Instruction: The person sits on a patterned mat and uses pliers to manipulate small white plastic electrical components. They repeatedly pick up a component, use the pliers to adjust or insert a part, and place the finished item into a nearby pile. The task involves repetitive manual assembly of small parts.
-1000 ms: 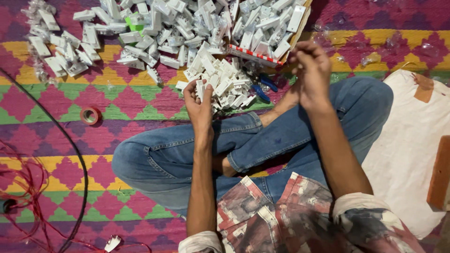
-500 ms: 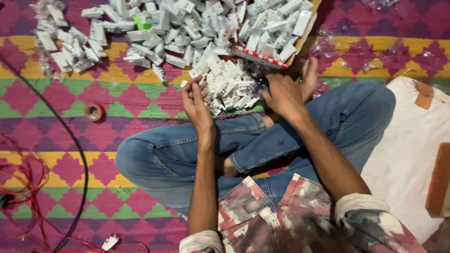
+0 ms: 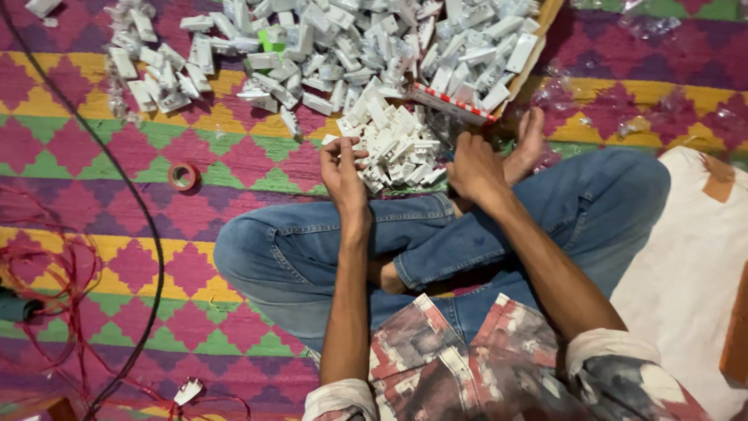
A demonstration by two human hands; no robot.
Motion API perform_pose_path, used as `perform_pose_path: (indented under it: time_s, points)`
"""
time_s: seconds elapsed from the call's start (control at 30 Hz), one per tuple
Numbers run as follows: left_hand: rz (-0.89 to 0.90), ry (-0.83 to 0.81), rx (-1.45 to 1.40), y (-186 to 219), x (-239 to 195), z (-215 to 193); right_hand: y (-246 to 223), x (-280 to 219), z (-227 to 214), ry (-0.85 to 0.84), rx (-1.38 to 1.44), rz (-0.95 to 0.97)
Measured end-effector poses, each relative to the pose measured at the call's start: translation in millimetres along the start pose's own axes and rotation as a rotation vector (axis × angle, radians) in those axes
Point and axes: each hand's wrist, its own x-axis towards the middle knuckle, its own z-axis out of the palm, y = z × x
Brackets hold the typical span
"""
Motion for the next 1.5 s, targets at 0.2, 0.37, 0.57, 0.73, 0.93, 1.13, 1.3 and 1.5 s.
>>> perform_pose_path:
  time_s: [0.2, 0.37, 0.57, 0.73, 0.93, 1.13, 1.3, 1.5]
  points:
    - [0.042, -0.051, 0.133, 14.0, -9.5, 6.4, 7.0, -4.2, -14.2, 0.236, 0.396, -0.274]
    - [0.204, -0.188, 0.441, 31.8, -25.4, 27.7, -8.5, -11.3, -18.6, 0.318, 0.433, -0.32]
    - [0.122, -0.174, 0.521, 55.2, -26.0, 34.0, -11.9, -12.3, -22.0, 0.309, 0.532, -0.3]
    - [0.352, -0.299, 0.898, 75.0, -9.5, 17.8, -2.1, -12.7, -30.7, 0.139, 0.893, -0.16]
    - [0.34, -0.384, 1.623, 87.3, 93.0, -34.7, 31.6, -17.6, -42.2, 0.228, 0.681, -0.37]
    - [0.125, -0.29, 1.555, 41.6, 156.9, -67.4, 43.7, -13.6, -29.6, 0.348, 0.482, -0.443]
    - [0.135, -0.221, 1.493, 16.2, 168.4, -69.2, 31.1, -14.7, -24.4, 0.257, 0.568, -0.428]
    - [0.241, -0.478, 1.029, 65.4, 108.4, -41.5, 17.3, -25.8, -38.1, 0.219, 0.551, -0.416]
